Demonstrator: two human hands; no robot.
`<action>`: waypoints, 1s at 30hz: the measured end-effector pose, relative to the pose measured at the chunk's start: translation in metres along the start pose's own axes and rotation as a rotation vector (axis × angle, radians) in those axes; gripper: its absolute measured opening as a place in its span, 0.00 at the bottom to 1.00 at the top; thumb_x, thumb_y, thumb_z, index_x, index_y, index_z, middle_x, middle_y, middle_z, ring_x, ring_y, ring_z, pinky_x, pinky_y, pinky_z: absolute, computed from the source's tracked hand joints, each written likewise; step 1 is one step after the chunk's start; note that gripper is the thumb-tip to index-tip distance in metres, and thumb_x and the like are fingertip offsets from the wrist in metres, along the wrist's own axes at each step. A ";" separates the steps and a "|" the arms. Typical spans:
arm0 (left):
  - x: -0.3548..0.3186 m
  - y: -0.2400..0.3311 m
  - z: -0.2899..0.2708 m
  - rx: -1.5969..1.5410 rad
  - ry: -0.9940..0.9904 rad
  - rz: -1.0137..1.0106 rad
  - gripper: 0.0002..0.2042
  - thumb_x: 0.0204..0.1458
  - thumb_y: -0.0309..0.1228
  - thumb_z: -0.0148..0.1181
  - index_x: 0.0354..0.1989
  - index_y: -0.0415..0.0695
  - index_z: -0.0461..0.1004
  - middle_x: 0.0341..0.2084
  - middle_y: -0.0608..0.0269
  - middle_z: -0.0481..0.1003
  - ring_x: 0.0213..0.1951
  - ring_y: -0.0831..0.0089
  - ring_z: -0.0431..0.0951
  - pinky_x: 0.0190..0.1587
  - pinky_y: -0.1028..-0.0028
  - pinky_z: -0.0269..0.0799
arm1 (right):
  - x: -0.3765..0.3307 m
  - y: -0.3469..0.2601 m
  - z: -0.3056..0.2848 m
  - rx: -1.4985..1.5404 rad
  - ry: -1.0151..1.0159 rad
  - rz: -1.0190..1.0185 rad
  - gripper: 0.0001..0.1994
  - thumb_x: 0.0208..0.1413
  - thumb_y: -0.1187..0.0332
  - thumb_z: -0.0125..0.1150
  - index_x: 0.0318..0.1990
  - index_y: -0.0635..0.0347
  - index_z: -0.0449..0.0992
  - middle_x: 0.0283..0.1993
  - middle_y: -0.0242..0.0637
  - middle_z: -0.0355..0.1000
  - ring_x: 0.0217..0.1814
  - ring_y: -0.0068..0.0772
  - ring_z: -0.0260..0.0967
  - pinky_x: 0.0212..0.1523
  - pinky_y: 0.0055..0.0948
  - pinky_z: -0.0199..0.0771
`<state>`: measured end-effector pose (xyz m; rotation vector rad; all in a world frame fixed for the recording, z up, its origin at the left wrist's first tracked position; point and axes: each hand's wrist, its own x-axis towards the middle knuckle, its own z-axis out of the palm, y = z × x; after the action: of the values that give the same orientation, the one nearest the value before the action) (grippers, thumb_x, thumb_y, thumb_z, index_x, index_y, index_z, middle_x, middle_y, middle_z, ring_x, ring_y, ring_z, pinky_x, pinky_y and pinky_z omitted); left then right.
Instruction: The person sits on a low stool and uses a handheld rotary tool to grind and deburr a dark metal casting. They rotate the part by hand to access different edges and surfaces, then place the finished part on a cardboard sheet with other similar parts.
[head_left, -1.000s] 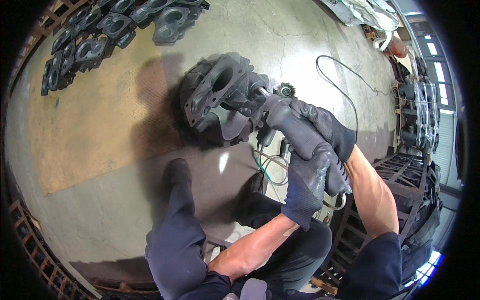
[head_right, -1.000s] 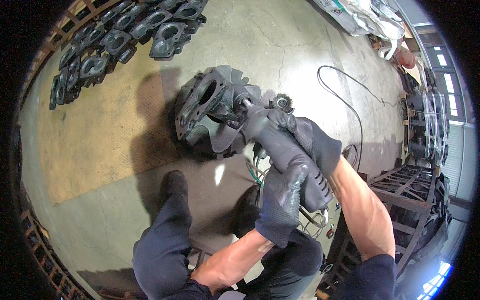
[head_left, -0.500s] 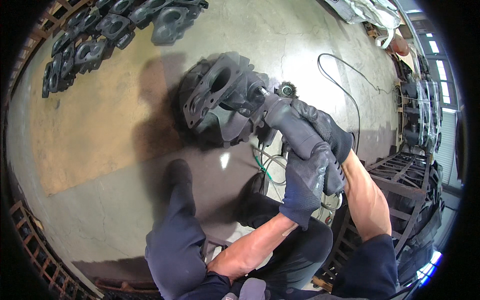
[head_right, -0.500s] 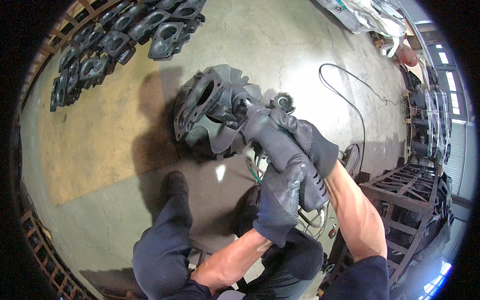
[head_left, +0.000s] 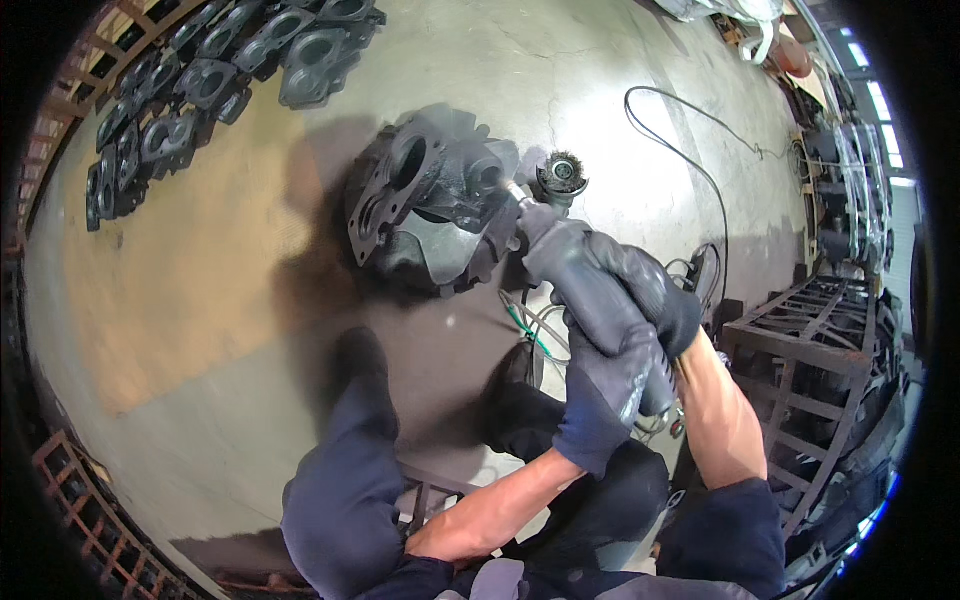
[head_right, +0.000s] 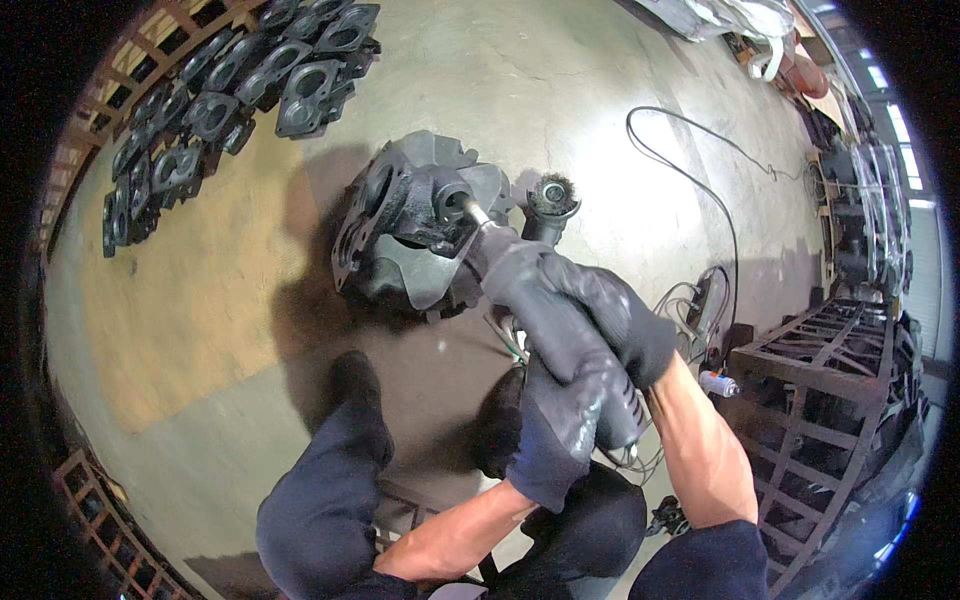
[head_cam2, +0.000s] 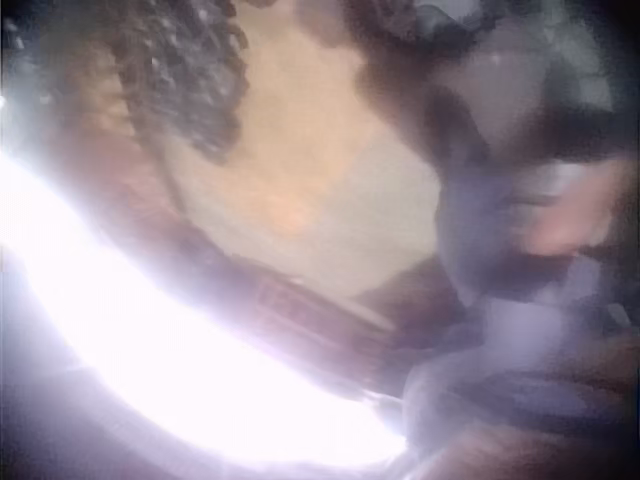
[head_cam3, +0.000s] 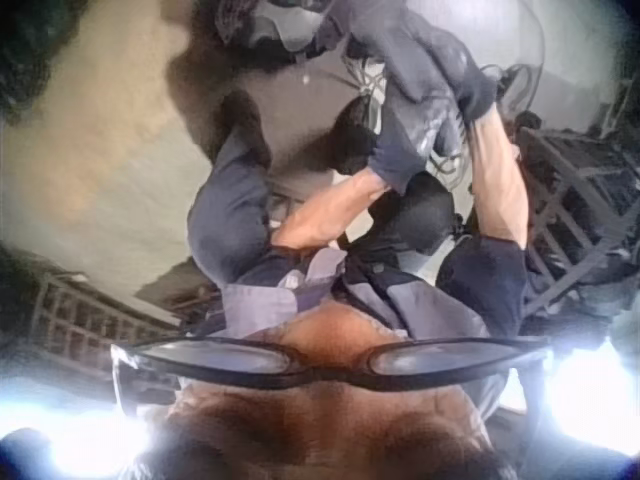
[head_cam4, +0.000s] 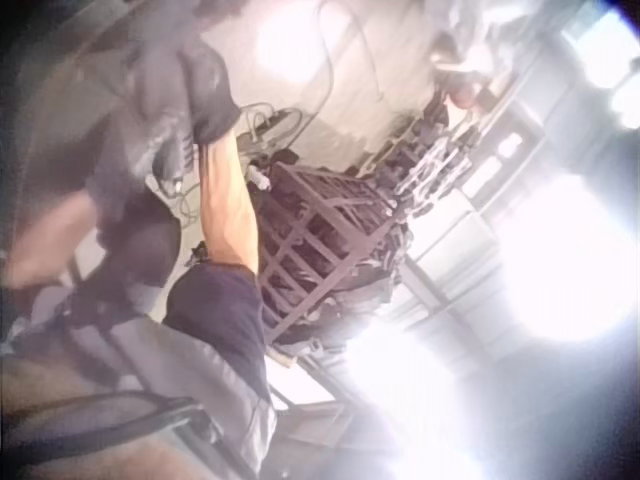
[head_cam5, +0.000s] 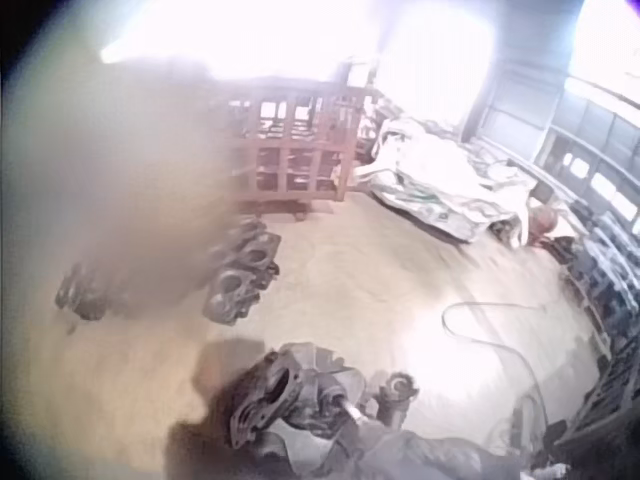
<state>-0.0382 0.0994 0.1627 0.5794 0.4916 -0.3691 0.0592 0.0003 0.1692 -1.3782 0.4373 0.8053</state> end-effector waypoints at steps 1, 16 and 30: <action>-0.003 -0.009 -0.003 0.065 -0.007 -0.029 0.21 0.55 0.30 0.67 0.52 0.37 0.65 0.36 0.60 0.76 0.35 0.75 0.77 0.37 0.72 0.77 | -0.007 0.015 -0.012 0.054 0.022 -0.039 0.27 0.66 0.49 0.54 0.58 0.65 0.72 0.46 0.44 0.78 0.44 0.33 0.78 0.48 0.32 0.80; 0.111 -0.002 -0.033 2.204 -0.472 0.853 0.18 0.56 0.40 0.61 0.48 0.40 0.74 0.40 0.42 0.78 0.41 0.46 0.79 0.45 0.56 0.75 | 0.012 0.230 -0.138 0.246 0.653 -0.176 0.18 0.55 0.60 0.65 0.47 0.63 0.78 0.38 0.36 0.76 0.33 0.24 0.71 0.36 0.25 0.73; 0.180 0.143 -0.110 1.732 0.101 0.984 0.17 0.65 0.37 0.54 0.51 0.34 0.72 0.41 0.48 0.76 0.45 0.61 0.75 0.51 0.67 0.69 | 0.125 0.233 -0.232 -0.869 1.109 -0.038 0.13 0.51 0.61 0.63 0.43 0.54 0.79 0.42 0.49 0.77 0.44 0.55 0.75 0.46 0.48 0.75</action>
<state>0.1391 0.2417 0.0478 2.3902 -0.2043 0.3070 0.0151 -0.1953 -0.1198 -2.6121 0.9605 0.0745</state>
